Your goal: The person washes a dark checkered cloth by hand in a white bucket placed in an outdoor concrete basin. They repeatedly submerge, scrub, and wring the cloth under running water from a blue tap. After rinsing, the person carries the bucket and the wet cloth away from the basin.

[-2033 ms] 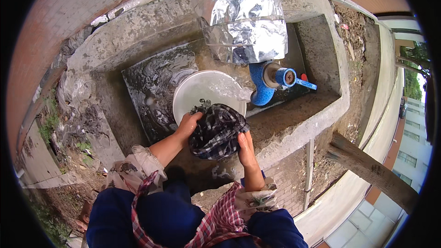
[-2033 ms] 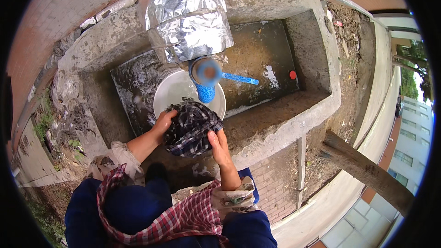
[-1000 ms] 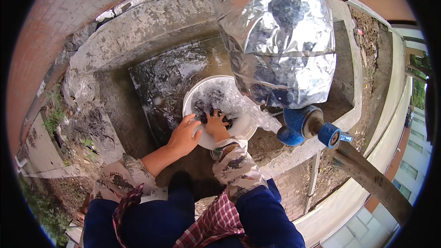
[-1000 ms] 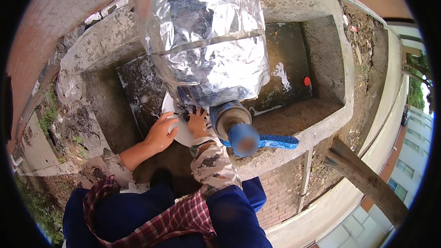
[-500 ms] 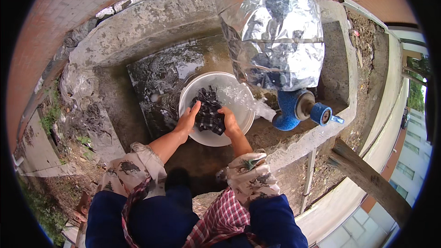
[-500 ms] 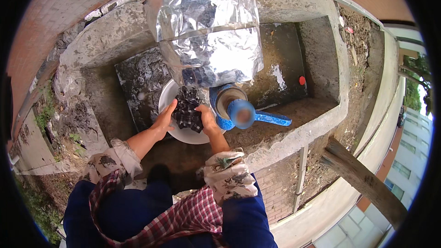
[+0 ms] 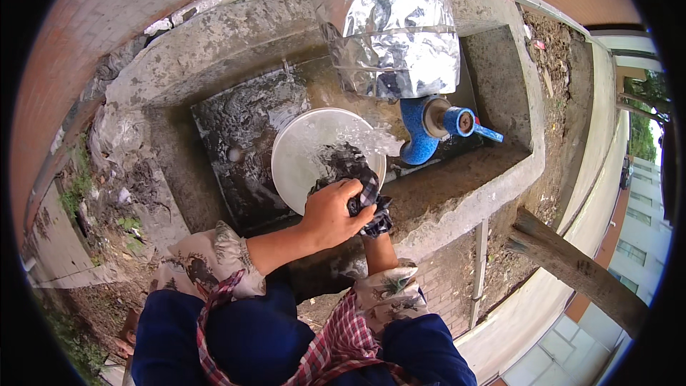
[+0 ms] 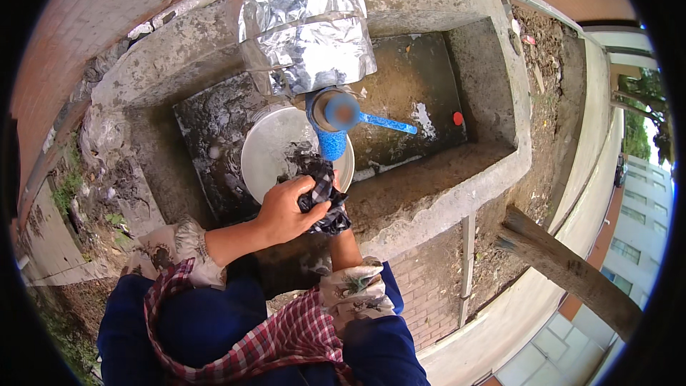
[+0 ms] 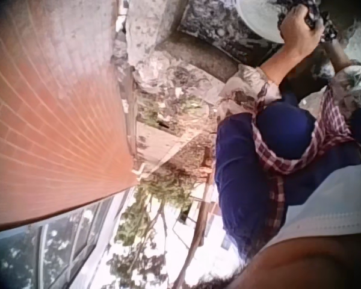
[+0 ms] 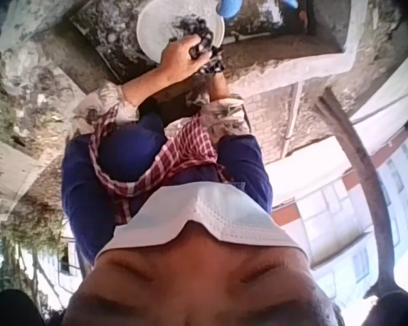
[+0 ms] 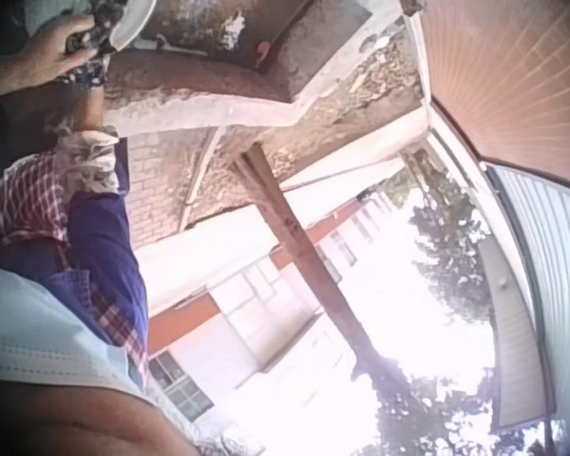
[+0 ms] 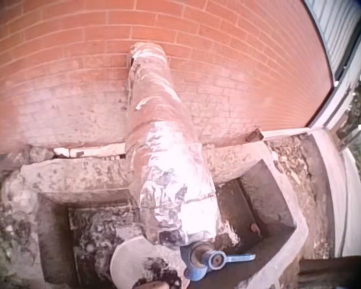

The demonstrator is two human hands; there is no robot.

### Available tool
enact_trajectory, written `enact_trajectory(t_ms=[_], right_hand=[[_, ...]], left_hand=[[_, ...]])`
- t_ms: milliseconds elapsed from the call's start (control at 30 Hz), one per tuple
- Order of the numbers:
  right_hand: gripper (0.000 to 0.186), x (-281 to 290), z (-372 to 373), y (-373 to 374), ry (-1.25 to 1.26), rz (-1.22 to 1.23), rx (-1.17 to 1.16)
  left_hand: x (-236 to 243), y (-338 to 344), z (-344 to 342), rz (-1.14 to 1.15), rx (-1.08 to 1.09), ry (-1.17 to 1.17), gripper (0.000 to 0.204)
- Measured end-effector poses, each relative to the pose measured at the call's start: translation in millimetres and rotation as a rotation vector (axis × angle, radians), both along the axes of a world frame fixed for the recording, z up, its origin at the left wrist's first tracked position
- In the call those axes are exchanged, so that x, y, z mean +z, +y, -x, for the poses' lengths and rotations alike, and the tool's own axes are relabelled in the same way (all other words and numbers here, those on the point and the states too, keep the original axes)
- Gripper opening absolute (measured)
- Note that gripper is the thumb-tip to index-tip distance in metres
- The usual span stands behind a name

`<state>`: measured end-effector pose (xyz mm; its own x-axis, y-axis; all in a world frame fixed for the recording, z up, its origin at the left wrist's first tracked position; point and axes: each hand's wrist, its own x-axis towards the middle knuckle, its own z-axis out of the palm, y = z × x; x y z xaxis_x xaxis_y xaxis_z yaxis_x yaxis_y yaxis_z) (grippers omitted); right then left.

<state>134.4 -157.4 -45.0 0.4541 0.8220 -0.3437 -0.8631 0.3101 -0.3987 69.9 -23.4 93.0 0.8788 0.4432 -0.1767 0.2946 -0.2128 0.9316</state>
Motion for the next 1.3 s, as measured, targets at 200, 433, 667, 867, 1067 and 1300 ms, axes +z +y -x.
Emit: enact_trajectory(t_ms=[200,433,667,867,1067,1300], right_hand=[[0.036,46.1,41.6,48.6,0.123,0.44,-0.168],[0.049,10.6,-0.7,56.2,-0.997,1.12,-0.052],[0.076,-71.1,35.7,84.9,-1.519,1.252,1.485],[0.046,-221.4,-4.5,31.4,-1.345,1.293,1.569],[0.035,-112.2,-7.8,73.7,-1.204,1.068,0.962],[0.03,23.7,1.9,27.1,0.153,0.658,0.374]], left_hand=[[-85.3,27.7,15.5,-0.27,0.089,0.154,0.028],[-120.4,49.6,23.1,-0.432,0.059,0.522,0.056],[-99.6,39.1,57.2,-0.101,-0.221,0.627,0.039],[-89.9,54.1,68.8,0.006,-0.09,0.43,0.034],[-124.9,39.2,70.7,0.491,0.278,0.533,0.067],[-141.0,43.1,45.2,1.074,0.545,0.535,0.105]])
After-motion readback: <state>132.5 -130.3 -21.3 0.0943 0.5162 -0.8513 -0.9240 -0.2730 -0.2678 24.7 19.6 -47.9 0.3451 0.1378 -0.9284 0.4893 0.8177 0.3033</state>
